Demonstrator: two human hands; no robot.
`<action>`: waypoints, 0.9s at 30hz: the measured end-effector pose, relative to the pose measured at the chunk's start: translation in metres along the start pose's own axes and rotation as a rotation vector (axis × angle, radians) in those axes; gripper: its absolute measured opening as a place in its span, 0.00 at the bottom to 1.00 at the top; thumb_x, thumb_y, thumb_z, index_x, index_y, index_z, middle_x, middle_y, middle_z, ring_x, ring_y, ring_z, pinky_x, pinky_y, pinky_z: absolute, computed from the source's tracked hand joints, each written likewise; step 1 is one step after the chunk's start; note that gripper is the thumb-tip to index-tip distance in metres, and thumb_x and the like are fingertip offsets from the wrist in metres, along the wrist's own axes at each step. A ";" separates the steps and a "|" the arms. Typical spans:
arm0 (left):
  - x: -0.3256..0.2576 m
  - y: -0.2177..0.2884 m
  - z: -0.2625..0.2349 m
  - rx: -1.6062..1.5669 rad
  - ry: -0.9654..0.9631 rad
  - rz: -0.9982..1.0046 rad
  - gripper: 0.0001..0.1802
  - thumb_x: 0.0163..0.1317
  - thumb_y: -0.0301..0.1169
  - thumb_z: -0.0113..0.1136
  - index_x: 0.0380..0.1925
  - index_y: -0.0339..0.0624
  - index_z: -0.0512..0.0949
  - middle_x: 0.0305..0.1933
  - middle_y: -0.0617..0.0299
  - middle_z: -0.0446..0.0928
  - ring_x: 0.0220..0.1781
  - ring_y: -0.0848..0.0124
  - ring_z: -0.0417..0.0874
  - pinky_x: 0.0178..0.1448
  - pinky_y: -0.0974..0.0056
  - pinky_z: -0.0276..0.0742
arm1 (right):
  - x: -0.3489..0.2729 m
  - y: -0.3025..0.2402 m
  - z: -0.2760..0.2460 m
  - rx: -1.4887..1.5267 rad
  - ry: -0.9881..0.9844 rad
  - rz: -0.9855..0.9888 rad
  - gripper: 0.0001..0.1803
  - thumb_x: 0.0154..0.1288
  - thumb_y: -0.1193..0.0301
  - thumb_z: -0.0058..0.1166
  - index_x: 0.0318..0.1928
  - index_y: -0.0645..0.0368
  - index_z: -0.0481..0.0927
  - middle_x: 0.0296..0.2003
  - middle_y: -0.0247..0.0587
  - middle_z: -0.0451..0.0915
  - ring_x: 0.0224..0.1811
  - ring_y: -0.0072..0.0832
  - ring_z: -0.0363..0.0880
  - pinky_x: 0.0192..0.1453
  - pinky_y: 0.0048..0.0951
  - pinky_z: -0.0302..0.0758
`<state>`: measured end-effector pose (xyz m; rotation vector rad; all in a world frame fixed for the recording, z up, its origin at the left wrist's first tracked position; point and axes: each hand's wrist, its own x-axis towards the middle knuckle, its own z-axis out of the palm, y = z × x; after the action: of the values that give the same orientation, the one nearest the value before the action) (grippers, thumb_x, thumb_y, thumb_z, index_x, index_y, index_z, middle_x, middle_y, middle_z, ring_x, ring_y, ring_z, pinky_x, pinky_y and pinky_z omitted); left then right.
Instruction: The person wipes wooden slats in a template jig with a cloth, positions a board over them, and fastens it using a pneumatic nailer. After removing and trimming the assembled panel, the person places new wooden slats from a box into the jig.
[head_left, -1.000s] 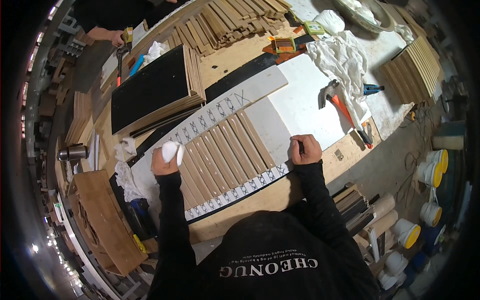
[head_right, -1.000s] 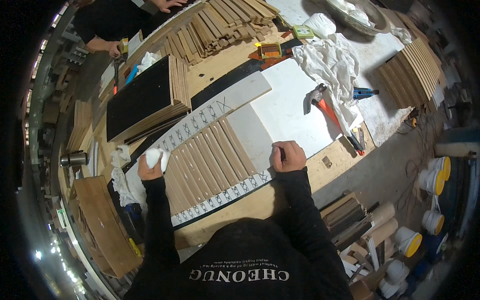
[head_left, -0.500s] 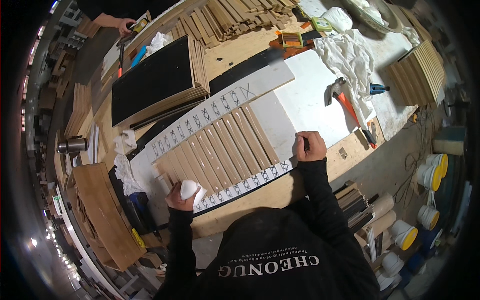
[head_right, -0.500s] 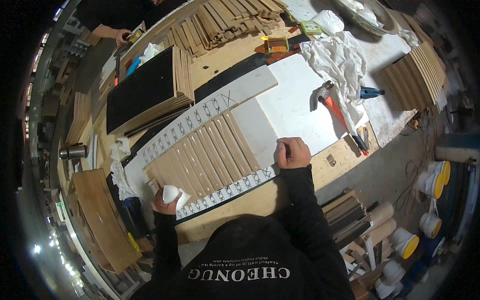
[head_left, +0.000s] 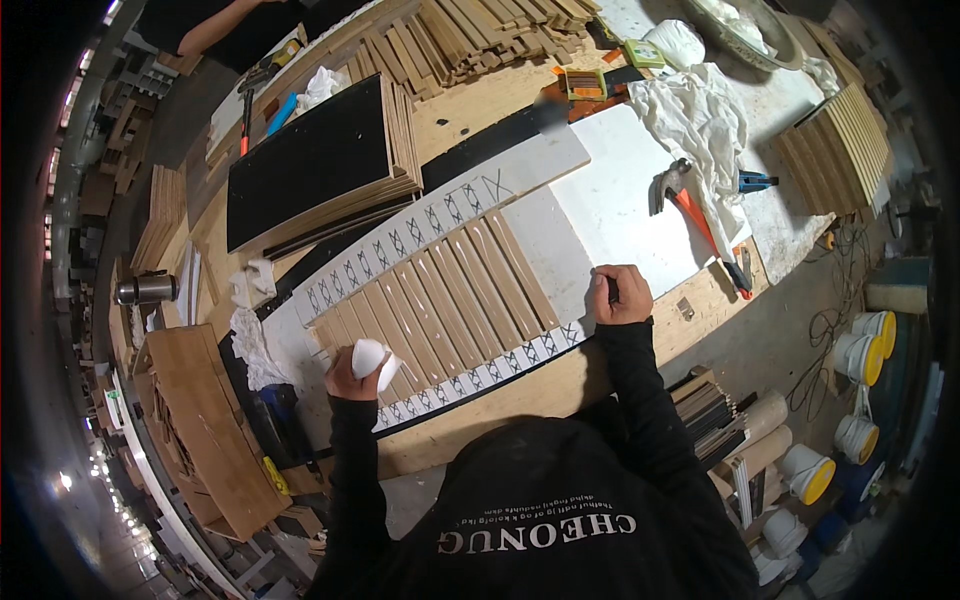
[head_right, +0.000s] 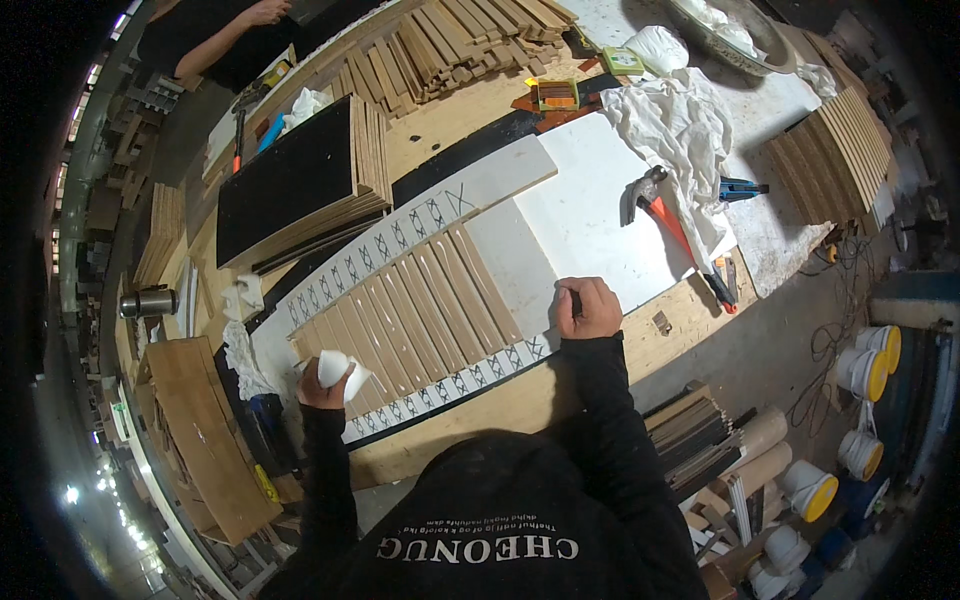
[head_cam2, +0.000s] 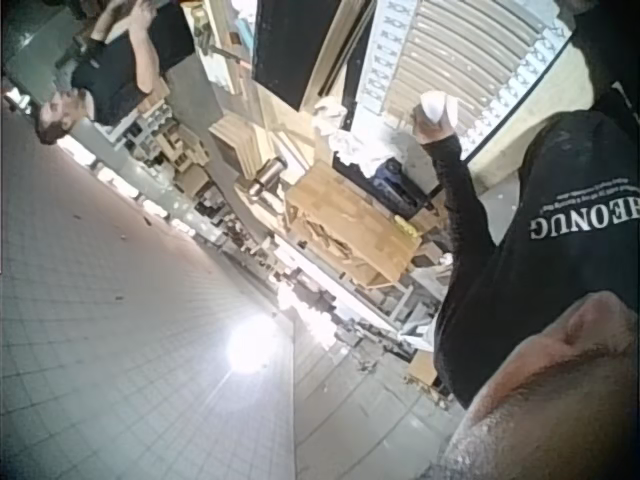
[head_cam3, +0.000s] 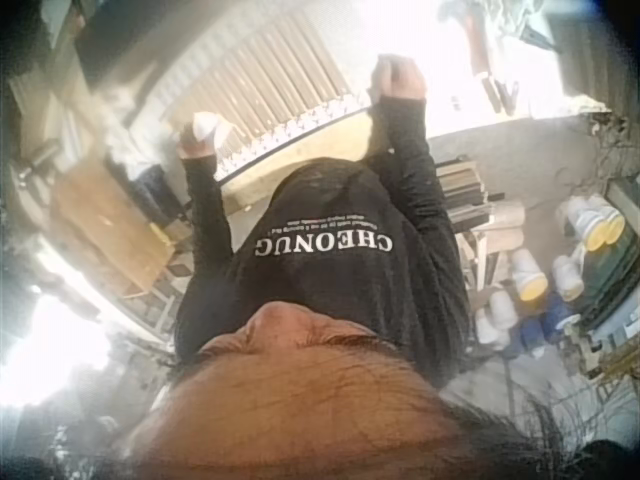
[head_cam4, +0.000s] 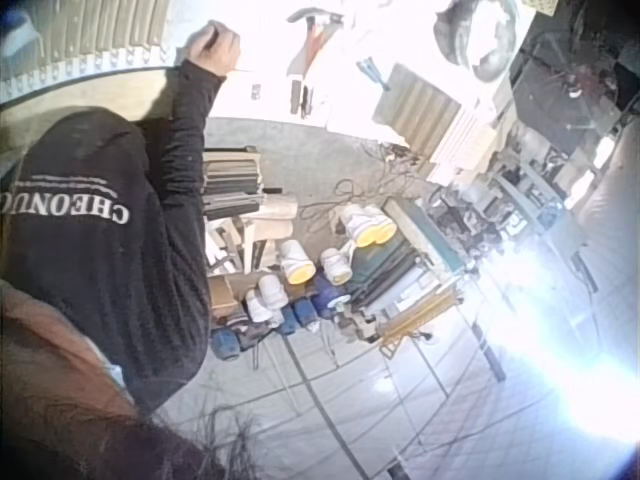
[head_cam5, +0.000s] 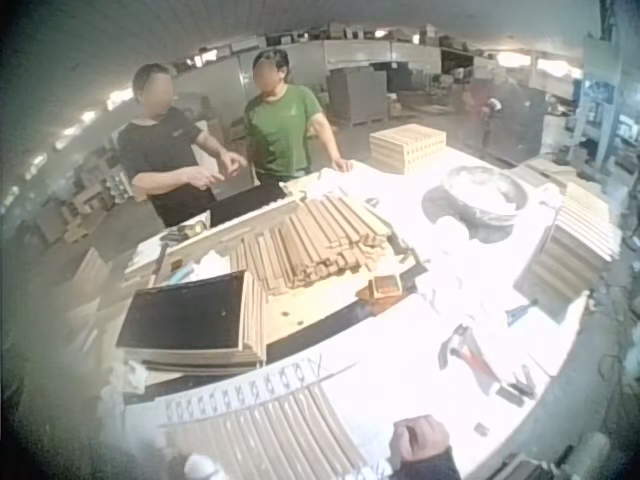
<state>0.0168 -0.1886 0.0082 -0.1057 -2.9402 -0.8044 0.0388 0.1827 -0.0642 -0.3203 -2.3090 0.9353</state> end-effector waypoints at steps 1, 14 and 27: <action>0.003 -0.002 0.000 -0.006 0.023 0.033 0.13 0.40 0.33 0.67 0.25 0.39 0.75 0.25 0.53 0.74 0.29 0.54 0.77 0.33 0.59 0.72 | 0.000 0.000 0.000 0.001 0.001 -0.001 0.03 0.47 0.76 0.51 0.26 0.55 0.77 0.22 0.37 0.74 0.21 0.33 0.71 0.26 0.28 0.67; 0.055 -0.008 0.003 0.036 0.127 0.163 0.14 0.43 0.37 0.67 0.24 0.41 0.76 0.25 0.54 0.75 0.28 0.56 0.77 0.31 0.60 0.71 | 0.001 -0.003 -0.001 0.015 -0.002 0.050 0.03 0.47 0.76 0.52 0.26 0.56 0.77 0.22 0.38 0.74 0.21 0.33 0.71 0.26 0.28 0.67; 0.086 -0.002 0.009 -0.037 0.205 0.160 0.12 0.46 0.33 0.65 0.26 0.37 0.75 0.26 0.54 0.74 0.29 0.59 0.77 0.33 0.62 0.71 | 0.001 -0.004 -0.002 0.009 -0.009 0.020 0.04 0.48 0.77 0.52 0.26 0.56 0.76 0.23 0.38 0.74 0.23 0.33 0.72 0.27 0.28 0.68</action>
<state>-0.0692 -0.1817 0.0089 -0.2417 -2.6858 -0.7951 0.0397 0.1815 -0.0599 -0.3361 -2.3130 0.9587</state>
